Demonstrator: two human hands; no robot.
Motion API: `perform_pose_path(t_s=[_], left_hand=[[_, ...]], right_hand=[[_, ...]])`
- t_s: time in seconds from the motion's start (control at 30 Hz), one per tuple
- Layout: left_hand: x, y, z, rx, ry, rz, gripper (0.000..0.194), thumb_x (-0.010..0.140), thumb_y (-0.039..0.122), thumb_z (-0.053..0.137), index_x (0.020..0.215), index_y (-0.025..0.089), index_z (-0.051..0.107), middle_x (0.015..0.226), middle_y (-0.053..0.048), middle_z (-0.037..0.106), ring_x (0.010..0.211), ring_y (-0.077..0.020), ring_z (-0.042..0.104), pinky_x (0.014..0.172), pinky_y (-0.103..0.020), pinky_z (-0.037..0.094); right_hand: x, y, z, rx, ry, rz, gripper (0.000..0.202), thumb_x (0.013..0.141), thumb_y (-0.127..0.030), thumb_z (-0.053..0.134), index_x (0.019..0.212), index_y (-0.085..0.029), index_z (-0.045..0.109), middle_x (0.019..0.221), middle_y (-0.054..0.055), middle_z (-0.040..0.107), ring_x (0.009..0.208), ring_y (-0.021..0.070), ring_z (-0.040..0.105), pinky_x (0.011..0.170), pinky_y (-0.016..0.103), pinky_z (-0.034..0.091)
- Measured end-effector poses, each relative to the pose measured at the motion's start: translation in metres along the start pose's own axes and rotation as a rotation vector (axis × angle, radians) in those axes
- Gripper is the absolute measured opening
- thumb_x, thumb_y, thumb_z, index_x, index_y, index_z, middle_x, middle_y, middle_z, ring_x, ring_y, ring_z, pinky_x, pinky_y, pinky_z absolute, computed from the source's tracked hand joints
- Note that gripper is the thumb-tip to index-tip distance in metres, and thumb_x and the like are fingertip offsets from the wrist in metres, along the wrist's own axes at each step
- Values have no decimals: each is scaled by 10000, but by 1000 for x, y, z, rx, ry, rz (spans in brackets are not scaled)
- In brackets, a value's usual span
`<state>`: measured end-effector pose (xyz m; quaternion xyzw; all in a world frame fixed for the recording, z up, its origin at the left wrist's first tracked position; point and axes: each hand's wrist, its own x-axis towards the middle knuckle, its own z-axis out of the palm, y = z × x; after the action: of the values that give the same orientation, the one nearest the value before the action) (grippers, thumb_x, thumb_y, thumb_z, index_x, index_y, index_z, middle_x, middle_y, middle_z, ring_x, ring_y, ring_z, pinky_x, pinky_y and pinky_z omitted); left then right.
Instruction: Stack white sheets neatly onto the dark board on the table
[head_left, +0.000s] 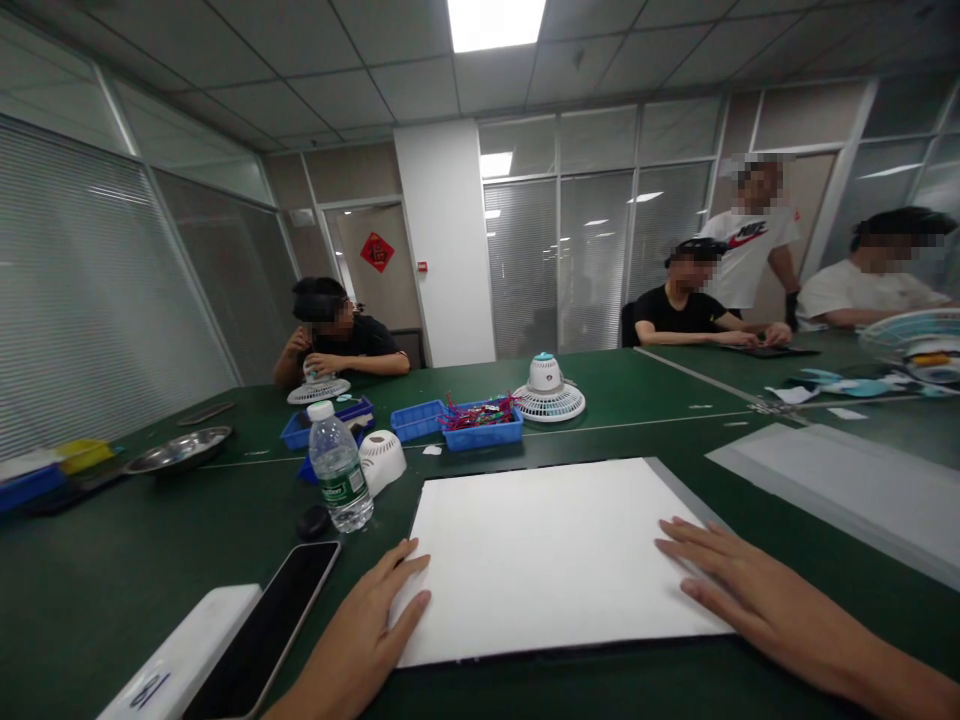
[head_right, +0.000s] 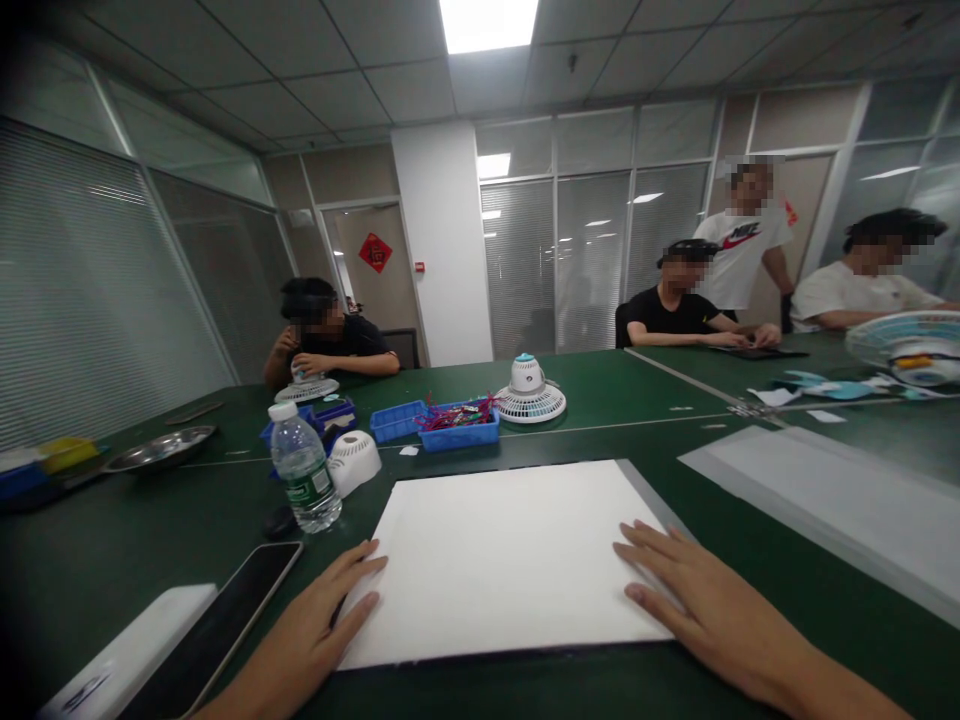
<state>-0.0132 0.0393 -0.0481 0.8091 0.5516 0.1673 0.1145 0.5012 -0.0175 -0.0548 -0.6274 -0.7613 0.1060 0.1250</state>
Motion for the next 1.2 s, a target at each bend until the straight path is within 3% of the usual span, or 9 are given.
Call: perform_pose_path(t_s=[0.37,0.47,0.57,0.63,0.7,0.8,0.87,0.93,1.2], left_hand=[[-4,-1,-1,-15,15,66,479,1017,521,497,1443,331,607,1619,-37,462,1461,-332,469,1199,-550,394],[-5,2,-2,28,18,78,470,983,500,552,1412,330,640,1601,-44,487,1452,-347,477,1190,-570,402],[-5,3,-2,46,40,91,458,961,502,577,1375,332,675,1573,-45,524,1436,-353,498,1180,-576,416],[-6,2,-3,51,55,94,462,942,516,603,1360,340,687,1559,-40,541,1429,-358,507,1172,-579,426],[-6,3,-4,56,64,92,473,912,525,644,1349,349,694,1552,-33,550,1433,-366,500,1170,-586,426],[-6,7,-8,57,52,84,537,845,531,732,1352,358,691,1560,-31,539,1445,-387,478,1172,-604,415],[-7,11,-11,55,22,72,597,801,524,782,1368,365,677,1579,-32,515,1450,-398,467,1172,-612,411],[-7,16,-14,55,-16,54,630,774,511,810,1373,371,672,1601,-30,483,1461,-400,449,1181,-614,395],[-9,22,-18,50,-68,56,656,762,535,826,1382,409,655,1607,-20,467,1496,-400,389,1206,-639,330]], right_hand=[[4,-32,-3,30,-42,-128,633,982,-646,461,1559,-396,392,1649,-8,289,1528,327,257,1245,621,202],[9,-6,-4,-9,43,-102,607,1001,-631,418,1557,-387,420,1642,-16,341,1528,302,282,1260,599,203],[14,52,-13,-223,248,127,640,981,-651,399,1528,-333,491,1630,0,398,1520,278,320,1277,522,216],[12,98,-22,-285,327,313,713,975,-600,366,1542,-181,471,1650,127,345,1512,338,321,1258,543,240],[6,140,-31,-305,369,496,789,954,-570,330,1515,-29,452,1602,285,342,1466,444,358,1182,648,303],[-3,180,-35,-268,324,659,773,934,-604,310,1343,-18,605,1362,333,577,1192,449,612,970,639,500],[-5,188,-32,-243,283,662,700,940,-604,315,1254,-93,676,1250,264,670,1047,375,682,900,551,553],[-4,186,-27,-247,278,628,651,956,-568,307,1273,-141,683,1275,221,675,1057,347,680,910,516,549],[-8,159,-36,-251,295,458,585,1000,-432,303,1350,-146,674,1286,198,682,1101,324,670,919,459,512]])
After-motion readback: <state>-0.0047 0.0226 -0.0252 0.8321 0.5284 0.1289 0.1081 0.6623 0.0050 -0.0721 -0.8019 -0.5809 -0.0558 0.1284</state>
